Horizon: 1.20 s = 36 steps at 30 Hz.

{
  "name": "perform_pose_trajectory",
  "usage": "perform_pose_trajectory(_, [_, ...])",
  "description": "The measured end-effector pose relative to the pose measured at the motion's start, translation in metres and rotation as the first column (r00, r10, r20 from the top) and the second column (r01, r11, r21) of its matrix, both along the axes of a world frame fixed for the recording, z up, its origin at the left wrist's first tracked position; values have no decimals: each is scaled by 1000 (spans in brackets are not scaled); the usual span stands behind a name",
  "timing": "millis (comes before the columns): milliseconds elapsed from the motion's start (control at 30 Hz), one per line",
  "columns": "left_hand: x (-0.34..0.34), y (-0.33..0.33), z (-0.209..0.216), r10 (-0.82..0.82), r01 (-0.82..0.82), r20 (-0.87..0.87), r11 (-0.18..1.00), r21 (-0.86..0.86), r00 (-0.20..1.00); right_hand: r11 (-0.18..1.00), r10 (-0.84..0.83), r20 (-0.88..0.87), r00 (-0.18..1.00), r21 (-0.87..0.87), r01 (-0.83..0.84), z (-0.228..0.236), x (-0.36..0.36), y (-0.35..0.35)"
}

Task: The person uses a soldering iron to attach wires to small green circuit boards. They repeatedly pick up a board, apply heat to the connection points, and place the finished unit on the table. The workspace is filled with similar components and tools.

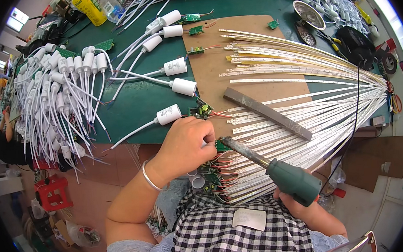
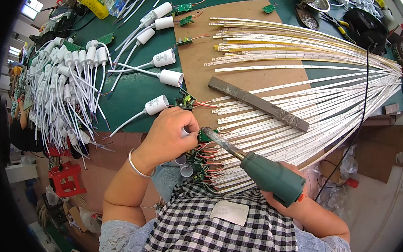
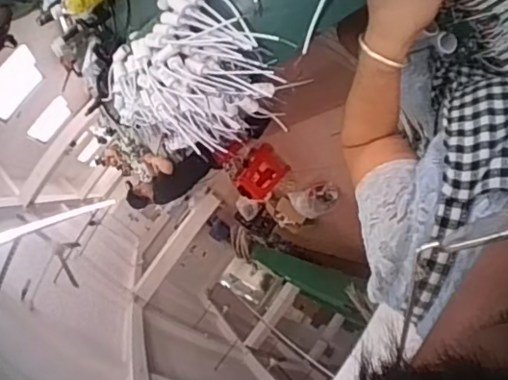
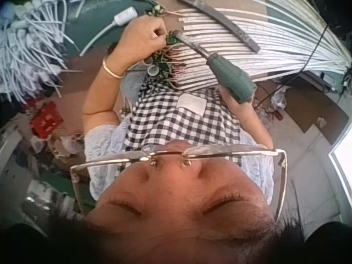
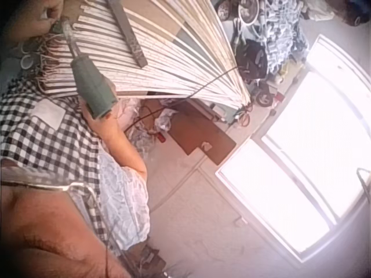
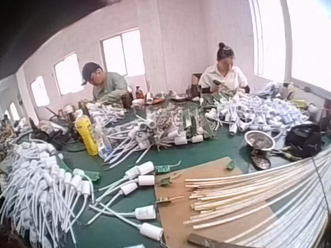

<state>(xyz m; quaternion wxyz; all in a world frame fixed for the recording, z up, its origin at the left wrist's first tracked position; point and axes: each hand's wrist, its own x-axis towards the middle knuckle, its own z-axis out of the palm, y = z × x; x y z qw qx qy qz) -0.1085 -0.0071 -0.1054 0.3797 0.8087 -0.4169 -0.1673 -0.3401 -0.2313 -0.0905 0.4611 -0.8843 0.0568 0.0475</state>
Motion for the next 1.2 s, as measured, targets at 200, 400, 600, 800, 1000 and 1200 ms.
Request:
perform_pose_trajectory(200, [1, 0, -1, 3, -3, 6, 1000, 10, 1000, 999, 21, -10, 1000, -29, -21, -3, -2, 1])
perform_pose_trajectory(400, [0, 1, -1, 3, -3, 7, 1000, 23, 1000, 994, -45, 20, 999, 103, 43, 2, 8, 3])
perform_pose_trajectory(600, [1, -1, 0, -3, 3, -3, 1000, 18, 1000, 943, -114, 90, 989, 324, 79, 2, 4, 0])
perform_pose_trajectory(800, [1, 0, 0, 1, -1, -2, 1000, 28, 1000, 867, -222, 39, 974, 465, 179, 9, 8, 2])
perform_pose_trajectory(1000, [1, -1, 0, -3, 3, 4, 1000, 27, 1000, 845, -260, 15, 965, 487, 220, 7, 4, 1])
perform_pose_trajectory(1200, [1, 0, 0, -2, 2, 5, 999, 33, 1000, 825, -283, 24, 959, 516, 231, 4, 3, 1])
